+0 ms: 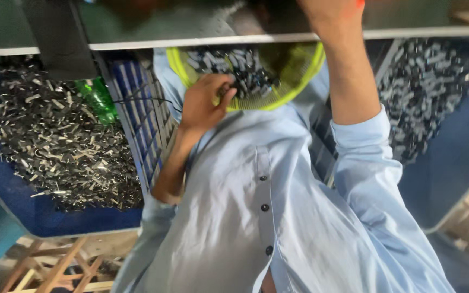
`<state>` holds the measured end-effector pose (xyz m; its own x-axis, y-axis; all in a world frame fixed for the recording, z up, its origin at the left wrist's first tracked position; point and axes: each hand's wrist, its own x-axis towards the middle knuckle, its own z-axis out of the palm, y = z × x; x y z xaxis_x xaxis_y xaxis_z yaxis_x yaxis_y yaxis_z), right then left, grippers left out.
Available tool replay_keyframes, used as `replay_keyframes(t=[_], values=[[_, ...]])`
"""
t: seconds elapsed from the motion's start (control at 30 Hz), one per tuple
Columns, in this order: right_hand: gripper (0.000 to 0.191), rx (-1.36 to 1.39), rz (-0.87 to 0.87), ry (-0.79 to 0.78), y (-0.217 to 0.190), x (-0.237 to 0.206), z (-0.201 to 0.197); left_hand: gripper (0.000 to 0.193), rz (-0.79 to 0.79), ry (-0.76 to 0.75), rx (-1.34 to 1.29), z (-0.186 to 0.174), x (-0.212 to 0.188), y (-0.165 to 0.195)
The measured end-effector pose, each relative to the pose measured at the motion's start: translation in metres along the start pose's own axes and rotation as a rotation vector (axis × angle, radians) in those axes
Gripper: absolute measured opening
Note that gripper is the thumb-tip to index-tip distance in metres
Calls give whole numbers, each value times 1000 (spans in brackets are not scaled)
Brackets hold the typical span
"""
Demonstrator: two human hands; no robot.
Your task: The person repeatedly picks up small cylindrical components from a green basket and places them into a machine slot. The person handles the components one at a time, inserting them into the machine and then returning to the basket for more.
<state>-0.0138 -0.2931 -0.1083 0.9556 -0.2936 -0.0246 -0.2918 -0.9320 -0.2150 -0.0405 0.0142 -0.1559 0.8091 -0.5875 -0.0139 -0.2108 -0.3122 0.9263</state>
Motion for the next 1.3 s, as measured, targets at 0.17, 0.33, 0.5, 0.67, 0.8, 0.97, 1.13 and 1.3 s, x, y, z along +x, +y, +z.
replay_keyframes(t=[0.17,0.33,0.5,0.67,0.8,0.97,1.13,1.3], values=[[14,372,-542,476,-28,-57,-43,7,242,-113,325,14,36,24],[19,561,-238,440,-35,-102,-39,13,389,-223,280,63,62,13],[15,698,145,423,-5,-148,-26,24,308,-334,368,100,79,14],[13,764,86,419,-2,-158,-19,17,-151,-457,-82,71,67,18],[30,1188,34,232,-23,-147,-3,16,-241,-436,-734,46,62,36],[16,1502,209,232,-33,-146,19,17,-169,-307,-848,21,63,67],[12,1374,271,298,-33,-142,15,26,64,-282,-291,12,63,78],[32,1435,48,352,-51,-127,-7,31,44,-184,-430,26,65,80]])
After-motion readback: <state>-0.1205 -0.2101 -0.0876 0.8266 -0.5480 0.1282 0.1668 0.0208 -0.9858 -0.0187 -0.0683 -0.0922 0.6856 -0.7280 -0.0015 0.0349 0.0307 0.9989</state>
